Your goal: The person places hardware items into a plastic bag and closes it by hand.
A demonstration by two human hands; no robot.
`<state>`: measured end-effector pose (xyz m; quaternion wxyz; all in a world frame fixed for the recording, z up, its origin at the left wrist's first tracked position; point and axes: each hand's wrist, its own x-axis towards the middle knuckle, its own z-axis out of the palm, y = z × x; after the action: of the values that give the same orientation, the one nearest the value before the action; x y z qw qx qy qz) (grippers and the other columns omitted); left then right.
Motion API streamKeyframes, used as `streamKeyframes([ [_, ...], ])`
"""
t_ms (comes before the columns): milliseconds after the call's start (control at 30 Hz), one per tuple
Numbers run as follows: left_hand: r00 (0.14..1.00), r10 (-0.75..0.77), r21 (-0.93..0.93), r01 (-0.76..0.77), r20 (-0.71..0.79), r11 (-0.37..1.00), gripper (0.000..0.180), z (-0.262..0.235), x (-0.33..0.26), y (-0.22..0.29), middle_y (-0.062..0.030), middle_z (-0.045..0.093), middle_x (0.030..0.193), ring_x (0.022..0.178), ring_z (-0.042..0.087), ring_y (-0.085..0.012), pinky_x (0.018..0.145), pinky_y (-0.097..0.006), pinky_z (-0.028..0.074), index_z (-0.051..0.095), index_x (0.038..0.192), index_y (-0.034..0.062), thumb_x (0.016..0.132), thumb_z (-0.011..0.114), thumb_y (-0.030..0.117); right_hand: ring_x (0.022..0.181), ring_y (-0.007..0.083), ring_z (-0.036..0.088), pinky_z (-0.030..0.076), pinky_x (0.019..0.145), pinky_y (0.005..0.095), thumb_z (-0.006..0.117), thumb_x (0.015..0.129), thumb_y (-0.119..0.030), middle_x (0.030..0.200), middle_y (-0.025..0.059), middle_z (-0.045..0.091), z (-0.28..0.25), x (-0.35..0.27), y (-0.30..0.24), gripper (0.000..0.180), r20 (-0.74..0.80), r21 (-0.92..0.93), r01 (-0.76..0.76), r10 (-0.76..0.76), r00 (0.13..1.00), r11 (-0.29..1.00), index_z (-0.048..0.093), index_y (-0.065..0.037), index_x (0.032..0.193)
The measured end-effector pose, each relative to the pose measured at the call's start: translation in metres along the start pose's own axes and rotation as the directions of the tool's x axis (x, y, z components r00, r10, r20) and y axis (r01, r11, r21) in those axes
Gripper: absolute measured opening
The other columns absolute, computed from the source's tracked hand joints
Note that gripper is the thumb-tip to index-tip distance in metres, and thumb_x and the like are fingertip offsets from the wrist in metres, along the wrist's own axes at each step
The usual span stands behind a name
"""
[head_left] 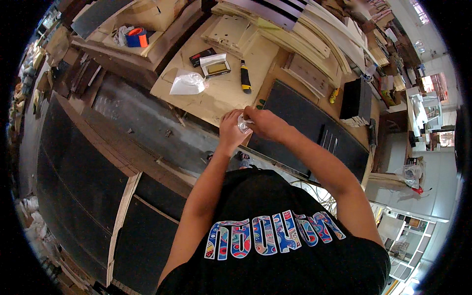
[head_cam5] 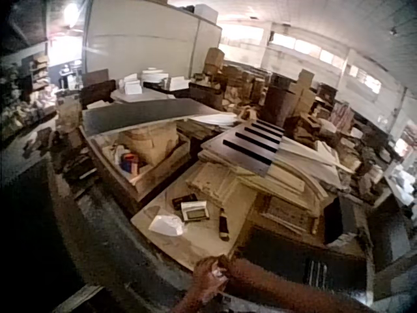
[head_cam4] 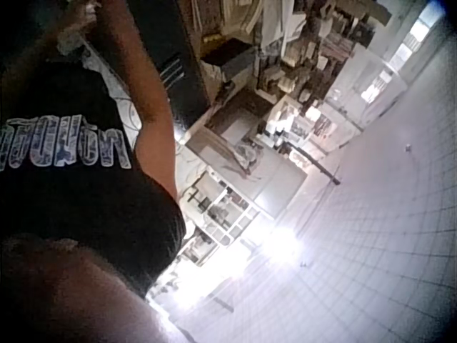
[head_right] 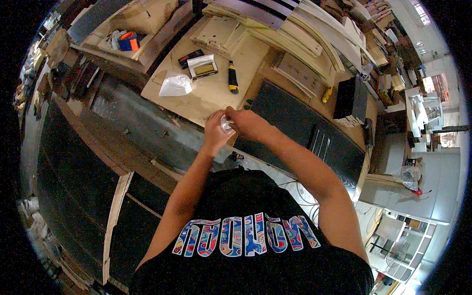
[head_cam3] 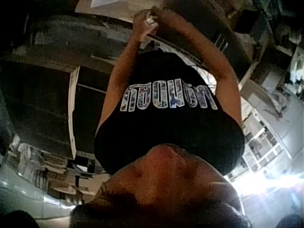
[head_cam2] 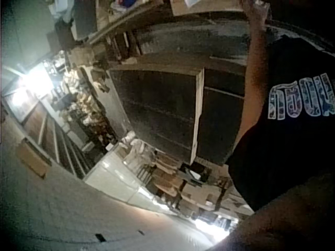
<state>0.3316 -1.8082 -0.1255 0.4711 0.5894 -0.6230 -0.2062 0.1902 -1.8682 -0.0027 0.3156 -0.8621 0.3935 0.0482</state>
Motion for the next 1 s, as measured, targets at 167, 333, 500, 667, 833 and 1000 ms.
streamKeyframes([
  [167, 0.996, 0.085, 0.022, -0.085, -0.014, 0.996, 0.048, -0.002, 0.007, 0.01, -0.009, 0.068, 0.111, 0.11, 0.061, -0.0329, 0.099, -0.046, 0.043, 0.065, 0.108, 0.008, 0.065, 0.082, 0.02, 0.1, 0.043, 0.065, 0.053, 0.085, 0.0497, 0.069, 0.088, -0.016, 0.105, 0.0219, 0.069, -0.007, 0.003, -0.004, 0.033, 0.021, -0.044, 0.086, -0.086, 0.996, 0.995, 0.054, -0.002, 0.114],
  [333, 0.994, 0.103, 0.064, -0.101, -0.04, 0.993, 0.039, 0.0, 0.007, 0.011, -0.009, 0.069, 0.106, 0.106, 0.063, -0.032, 0.098, -0.046, 0.045, 0.067, 0.105, 0.0088, 0.067, 0.077, 0.013, 0.103, 0.0414, 0.065, 0.053, 0.086, 0.0473, 0.076, 0.082, -0.016, 0.108, 0.0214, 0.065, -0.022, -0.002, -0.017, 0.037, -0.091, -0.068, 0.096, -0.102, 0.991, 0.993, 0.056, -0.002, 0.109],
  [500, 0.995, 0.093, 0.166, -0.086, -0.038, 0.982, 0.029, 0.008, 0.005, 0.003, -0.012, 0.071, 0.1, 0.1, 0.065, -0.0332, 0.094, -0.046, 0.048, 0.068, 0.101, 0.0085, 0.072, 0.073, 0.008, 0.1, 0.0367, 0.063, 0.051, 0.086, 0.0427, 0.077, 0.08, -0.015, 0.106, 0.0179, 0.061, -0.032, -0.001, -0.016, 0.034, -0.138, 0.156, 0.102, -0.08, 0.987, 0.982, 0.057, -0.003, 0.104],
  [667, 0.979, -0.194, -0.155, 0.202, 0.067, 0.967, 0.032, -0.001, 0.015, 0.013, -0.0176, 0.07, 0.098, 0.097, 0.067, -0.0355, 0.086, -0.044, 0.053, 0.067, 0.105, 0.0004, 0.078, 0.076, 0.016, 0.1, 0.0348, 0.063, 0.051, 0.087, 0.0421, 0.075, 0.083, -0.018, 0.105, 0.0169, 0.061, -0.036, 0.004, -0.013, 0.032, -0.214, 0.209, 0.179, -0.133, 0.968, 0.962, 0.058, -0.003, 0.106],
  [833, 0.933, -0.36, -0.418, 0.327, 0.001, 0.848, 0.021, -0.018, 0.035, 0.014, -0.0099, 0.073, 0.095, 0.086, 0.066, -0.0153, 0.074, -0.033, 0.052, 0.07, 0.109, -0.0008, 0.094, 0.068, 0.014, 0.101, 0.0298, 0.064, 0.052, 0.089, 0.038, 0.073, 0.089, -0.02, 0.107, 0.0153, 0.063, -0.05, 0.008, -0.013, 0.032, -0.43, 0.231, 0.237, -0.119, 0.895, 0.944, 0.062, -0.004, 0.115],
  [1000, 0.932, -0.36, -0.577, 0.307, 0.024, 0.756, 0.02, -0.027, 0.068, 0.025, -0.0078, 0.073, 0.098, 0.089, 0.067, -0.0149, 0.079, -0.031, 0.052, 0.07, 0.107, -0.0014, 0.099, 0.063, 0.015, 0.102, 0.0263, 0.063, 0.052, 0.089, 0.0356, 0.073, 0.091, -0.02, 0.113, 0.0141, 0.063, -0.047, 0.003, 0.019, 0.036, -0.508, 0.4, 0.154, 0.079, 0.858, 0.904, 0.062, -0.002, 0.12],
])
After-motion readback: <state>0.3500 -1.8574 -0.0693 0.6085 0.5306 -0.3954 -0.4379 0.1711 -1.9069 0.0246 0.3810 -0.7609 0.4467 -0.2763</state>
